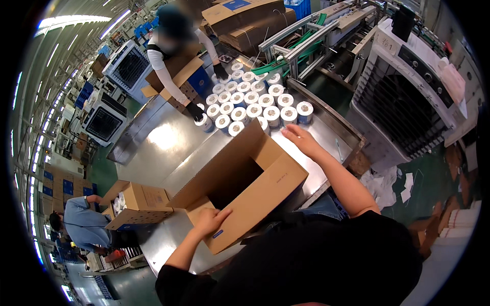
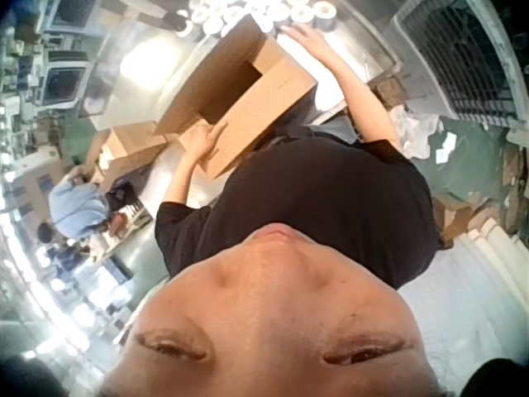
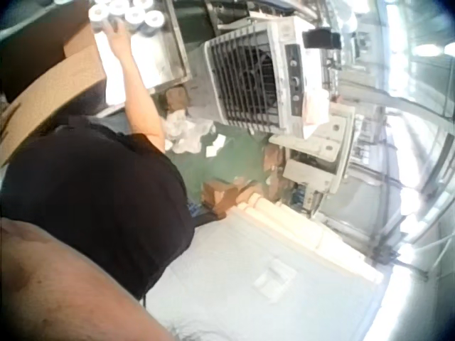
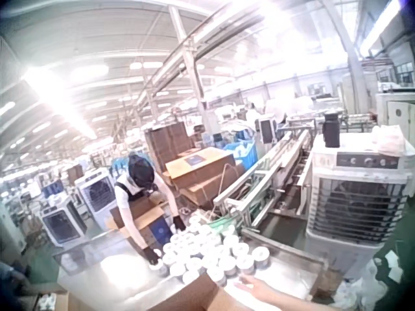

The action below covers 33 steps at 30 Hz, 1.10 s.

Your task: The person places rolls into a cardboard box on a metal table, then folds a flat cardboard piece into a new box and continues packing rolls from the table into the box.

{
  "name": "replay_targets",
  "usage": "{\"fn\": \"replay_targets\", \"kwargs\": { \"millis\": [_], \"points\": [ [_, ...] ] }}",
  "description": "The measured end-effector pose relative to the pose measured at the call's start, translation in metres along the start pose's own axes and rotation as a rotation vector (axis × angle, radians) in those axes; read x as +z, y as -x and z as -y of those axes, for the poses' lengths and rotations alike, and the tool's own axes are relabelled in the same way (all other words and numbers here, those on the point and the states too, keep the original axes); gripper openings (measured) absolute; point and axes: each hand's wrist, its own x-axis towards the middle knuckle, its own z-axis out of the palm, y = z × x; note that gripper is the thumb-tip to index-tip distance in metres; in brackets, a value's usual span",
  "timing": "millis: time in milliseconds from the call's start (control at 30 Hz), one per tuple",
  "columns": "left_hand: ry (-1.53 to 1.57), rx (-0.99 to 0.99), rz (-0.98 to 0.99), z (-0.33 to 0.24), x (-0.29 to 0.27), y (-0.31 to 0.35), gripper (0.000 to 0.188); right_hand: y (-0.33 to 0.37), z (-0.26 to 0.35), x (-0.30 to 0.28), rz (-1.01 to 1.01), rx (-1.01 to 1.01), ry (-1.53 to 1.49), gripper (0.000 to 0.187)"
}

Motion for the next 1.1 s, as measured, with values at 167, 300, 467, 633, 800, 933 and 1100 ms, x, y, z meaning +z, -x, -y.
{"fn": "replay_targets", "kwargs": {
  "millis": [167, 300, 467, 633, 800, 933, 1100],
  "points": [
    [-0.428, 0.497, -0.383, -0.033, 0.033, -0.019, 0.023, 0.031, 0.009, -0.013, 0.402, 0.08, 0.122, 0.091],
    [-0.616, 0.725, -1.076, -0.091, -0.049, -0.024, 0.022, 0.036, -0.002, -0.033, 0.416, 0.171, 0.108, 0.085],
    [-0.23, -0.447, -0.206, -0.05, -0.067, -0.006, 0.051, 0.023, 0.015, -0.023, 0.553, 0.285, 0.019, 0.074],
    [-0.491, -0.134, -0.51, -0.007, 0.037, 0.03, 0.062, 0.007, -0.012, 0.021, 0.724, 0.128, -0.444, 0.07],
    [-0.245, -0.134, -0.602, 0.107, 0.015, 0.064, 0.06, 0.036, -0.058, 0.106, 0.628, 0.245, -0.165, 0.083],
    [0.839, -0.392, -0.699, 0.257, 0.05, 0.131, 0.059, 0.064, -0.083, 0.139, 0.515, 0.803, -0.201, 0.073],
    [1.715, -0.094, -0.564, 0.172, 0.026, 0.125, 0.059, 0.032, 0.007, 0.063, 1.136, 0.536, -0.686, 0.056]
  ]
}}
